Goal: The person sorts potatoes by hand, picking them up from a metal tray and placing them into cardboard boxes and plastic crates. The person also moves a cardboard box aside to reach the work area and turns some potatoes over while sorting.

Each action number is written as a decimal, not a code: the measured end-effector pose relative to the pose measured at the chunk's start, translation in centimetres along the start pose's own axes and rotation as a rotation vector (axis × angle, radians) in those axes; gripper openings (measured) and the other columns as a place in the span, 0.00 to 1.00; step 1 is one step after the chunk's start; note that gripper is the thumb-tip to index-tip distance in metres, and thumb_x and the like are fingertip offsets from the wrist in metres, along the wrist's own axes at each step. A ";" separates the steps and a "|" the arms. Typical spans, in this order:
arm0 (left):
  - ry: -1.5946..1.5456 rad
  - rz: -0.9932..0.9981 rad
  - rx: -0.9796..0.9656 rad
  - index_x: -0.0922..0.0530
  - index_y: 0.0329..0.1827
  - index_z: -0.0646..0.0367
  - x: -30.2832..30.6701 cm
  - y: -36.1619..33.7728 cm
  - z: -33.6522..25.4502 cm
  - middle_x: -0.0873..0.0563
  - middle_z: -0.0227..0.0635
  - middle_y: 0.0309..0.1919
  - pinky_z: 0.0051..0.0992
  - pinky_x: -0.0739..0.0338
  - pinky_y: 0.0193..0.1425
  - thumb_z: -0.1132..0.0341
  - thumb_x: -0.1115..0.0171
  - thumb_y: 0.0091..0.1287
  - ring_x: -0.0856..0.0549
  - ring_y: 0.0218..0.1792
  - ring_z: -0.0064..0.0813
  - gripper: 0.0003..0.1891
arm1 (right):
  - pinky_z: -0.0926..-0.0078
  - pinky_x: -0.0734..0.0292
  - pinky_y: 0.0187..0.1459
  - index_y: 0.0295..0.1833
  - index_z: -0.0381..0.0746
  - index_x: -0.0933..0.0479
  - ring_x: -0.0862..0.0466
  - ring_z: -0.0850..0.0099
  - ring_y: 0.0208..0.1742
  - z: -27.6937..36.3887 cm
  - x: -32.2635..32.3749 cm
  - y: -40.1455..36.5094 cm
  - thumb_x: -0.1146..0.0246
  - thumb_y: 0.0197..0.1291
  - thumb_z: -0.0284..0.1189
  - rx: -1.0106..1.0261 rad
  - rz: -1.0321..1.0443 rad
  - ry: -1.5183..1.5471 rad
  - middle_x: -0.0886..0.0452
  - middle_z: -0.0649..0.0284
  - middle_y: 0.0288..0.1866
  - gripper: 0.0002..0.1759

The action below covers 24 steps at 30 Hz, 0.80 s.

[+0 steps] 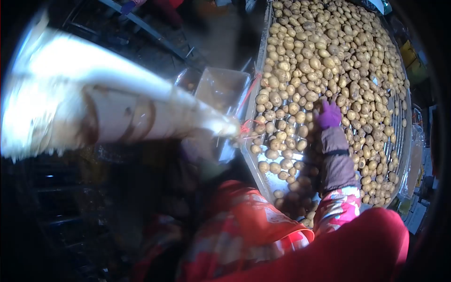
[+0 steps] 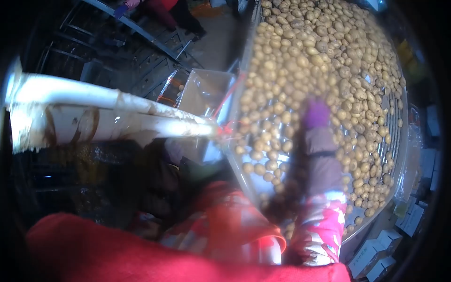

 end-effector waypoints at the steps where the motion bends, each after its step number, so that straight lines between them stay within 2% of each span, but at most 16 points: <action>1: -0.004 0.009 0.018 0.26 0.61 0.58 0.4 0.4 0.8 0.18 0.40 0.56 0.42 0.25 0.66 0.57 0.44 0.73 0.19 0.57 0.40 0.19 | 0.52 0.28 0.62 0.67 0.50 0.29 0.26 0.48 0.63 -0.2 0.3 -1.8 0.28 0.50 0.46 0.015 -0.033 -0.009 0.31 0.44 0.67 0.38; 5: 0.077 0.063 0.295 0.26 0.63 0.58 0.0 2.4 9.5 0.17 0.41 0.58 0.42 0.25 0.68 0.58 0.44 0.73 0.18 0.59 0.41 0.20 | 0.56 0.26 0.60 0.62 0.47 0.25 0.22 0.50 0.58 -0.2 1.3 -9.0 0.26 0.46 0.41 0.086 -0.078 0.113 0.24 0.48 0.58 0.35; 6: 0.160 0.040 0.419 0.29 0.69 0.56 -1.0 2.0 12.3 0.22 0.43 0.65 0.42 0.27 0.70 0.56 0.47 0.75 0.21 0.63 0.41 0.23 | 0.57 0.26 0.59 0.61 0.46 0.24 0.22 0.51 0.57 1.1 3.0 -10.9 0.26 0.45 0.40 0.165 -0.151 0.183 0.23 0.50 0.57 0.34; 7: 0.166 0.166 0.478 0.29 0.69 0.55 -3.4 1.5 14.4 0.22 0.41 0.65 0.42 0.27 0.70 0.54 0.46 0.75 0.22 0.64 0.39 0.24 | 0.57 0.25 0.59 0.61 0.44 0.24 0.21 0.53 0.57 3.0 4.9 -13.0 0.26 0.44 0.39 0.245 -0.219 0.255 0.22 0.51 0.57 0.34; 9: 0.210 0.177 0.610 0.28 0.67 0.54 -6.9 1.0 17.7 0.19 0.36 0.59 0.40 0.26 0.68 0.49 0.45 0.74 0.19 0.59 0.34 0.24 | 0.60 0.25 0.60 0.61 0.41 0.24 0.22 0.56 0.60 6.3 5.5 -16.0 0.26 0.44 0.36 0.182 -0.170 0.535 0.21 0.53 0.58 0.34; 10: 0.193 0.307 0.612 0.27 0.66 0.53 -7.6 1.1 19.2 0.19 0.36 0.58 0.39 0.24 0.65 0.49 0.45 0.74 0.19 0.58 0.33 0.24 | 0.61 0.25 0.61 0.62 0.40 0.24 0.23 0.57 0.63 7.9 4.2 -17.5 0.26 0.44 0.35 0.033 -0.049 0.733 0.21 0.54 0.60 0.35; 13: 0.174 0.542 0.436 0.27 0.66 0.51 -7.0 1.5 22.0 0.18 0.40 0.54 0.31 0.18 0.51 0.50 0.42 0.73 0.17 0.51 0.31 0.24 | 0.59 0.26 0.61 0.67 0.39 0.29 0.22 0.59 0.59 17.3 1.1 -23.6 0.34 0.62 0.42 0.359 0.331 0.935 0.22 0.55 0.60 0.32; 14: 0.169 0.589 0.347 0.27 0.66 0.51 -6.6 1.5 22.7 0.18 0.42 0.53 0.28 0.16 0.44 0.50 0.41 0.72 0.16 0.49 0.31 0.24 | 0.60 0.28 0.63 0.68 0.38 0.29 0.24 0.60 0.63 18.3 0.5 -24.0 0.37 0.64 0.41 0.464 0.330 0.919 0.24 0.53 0.62 0.30; 15: -0.019 0.590 0.478 0.27 0.66 0.51 -1.7 3.3 24.1 0.18 0.44 0.53 0.25 0.16 0.40 0.51 0.41 0.72 0.16 0.46 0.31 0.23 | 0.62 0.30 0.66 0.68 0.37 0.30 0.27 0.60 0.67 19.4 0.1 -24.4 0.39 0.66 0.40 0.569 0.327 0.907 0.25 0.52 0.64 0.28; 16: -0.074 0.310 0.464 0.28 0.67 0.51 -1.9 1.5 21.9 0.17 0.45 0.53 0.21 0.18 0.36 0.52 0.40 0.72 0.16 0.41 0.30 0.24 | 0.60 0.30 0.65 0.66 0.37 0.29 0.26 0.59 0.65 20.0 4.0 -23.1 0.38 0.65 0.39 0.399 0.312 0.938 0.24 0.51 0.62 0.28; 17: -0.119 0.037 0.416 0.29 0.68 0.51 -2.2 -1.0 19.1 0.17 0.46 0.52 0.17 0.19 0.31 0.54 0.40 0.72 0.16 0.36 0.29 0.24 | 0.61 0.33 0.67 0.69 0.42 0.29 0.27 0.56 0.68 15.3 -1.3 -21.5 0.34 0.62 0.43 0.160 0.317 1.080 0.26 0.54 0.67 0.32; 18: -0.099 0.053 0.398 0.28 0.68 0.52 -3.1 -2.3 16.6 0.17 0.46 0.53 0.15 0.21 0.30 0.54 0.41 0.72 0.17 0.33 0.25 0.23 | 0.58 0.32 0.66 0.66 0.43 0.27 0.26 0.52 0.66 13.0 0.0 -19.9 0.33 0.58 0.42 0.277 0.127 0.680 0.25 0.52 0.65 0.31; 19: -0.079 0.067 0.380 0.28 0.68 0.52 -4.0 -3.6 14.1 0.17 0.46 0.53 0.13 0.22 0.30 0.55 0.42 0.73 0.19 0.31 0.22 0.23 | 0.55 0.35 0.69 0.69 0.44 0.29 0.30 0.47 0.69 10.8 0.8 -20.1 0.32 0.55 0.42 0.043 0.074 0.329 0.28 0.49 0.68 0.35; 20: -0.032 -0.055 0.318 0.26 0.66 0.55 -4.0 -5.0 11.7 0.16 0.46 0.52 0.12 0.24 0.30 0.56 0.43 0.73 0.20 0.29 0.17 0.22 | 0.51 0.40 0.71 0.72 0.48 0.32 0.35 0.46 0.73 8.0 -1.6 -19.9 0.31 0.53 0.45 0.070 0.038 0.123 0.33 0.50 0.72 0.40; 21: -0.130 -0.002 0.334 0.27 0.68 0.51 -2.5 -4.8 11.0 0.18 0.48 0.55 0.13 0.24 0.28 0.51 0.43 0.73 0.20 0.30 0.18 0.24 | 0.47 0.44 0.73 0.75 0.52 0.36 0.40 0.46 0.77 5.1 -4.2 -19.6 0.31 0.52 0.49 0.091 -0.002 -0.085 0.37 0.51 0.77 0.45; 24: -0.188 0.158 0.259 0.27 0.69 0.45 -0.7 -4.9 7.0 0.19 0.46 0.57 0.12 0.28 0.27 0.44 0.50 0.75 0.20 0.32 0.20 0.25 | 0.45 0.48 0.75 0.76 0.55 0.37 0.44 0.45 0.79 6.2 -3.7 -19.1 0.33 0.54 0.50 -0.085 0.165 -0.116 0.39 0.53 0.79 0.43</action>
Point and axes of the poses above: each hand's wrist, its own y-axis towards the middle knuckle, its own x-axis out of the back of the hand, z = x × y, the point moved 8 cm from there along y, towards the middle knuckle
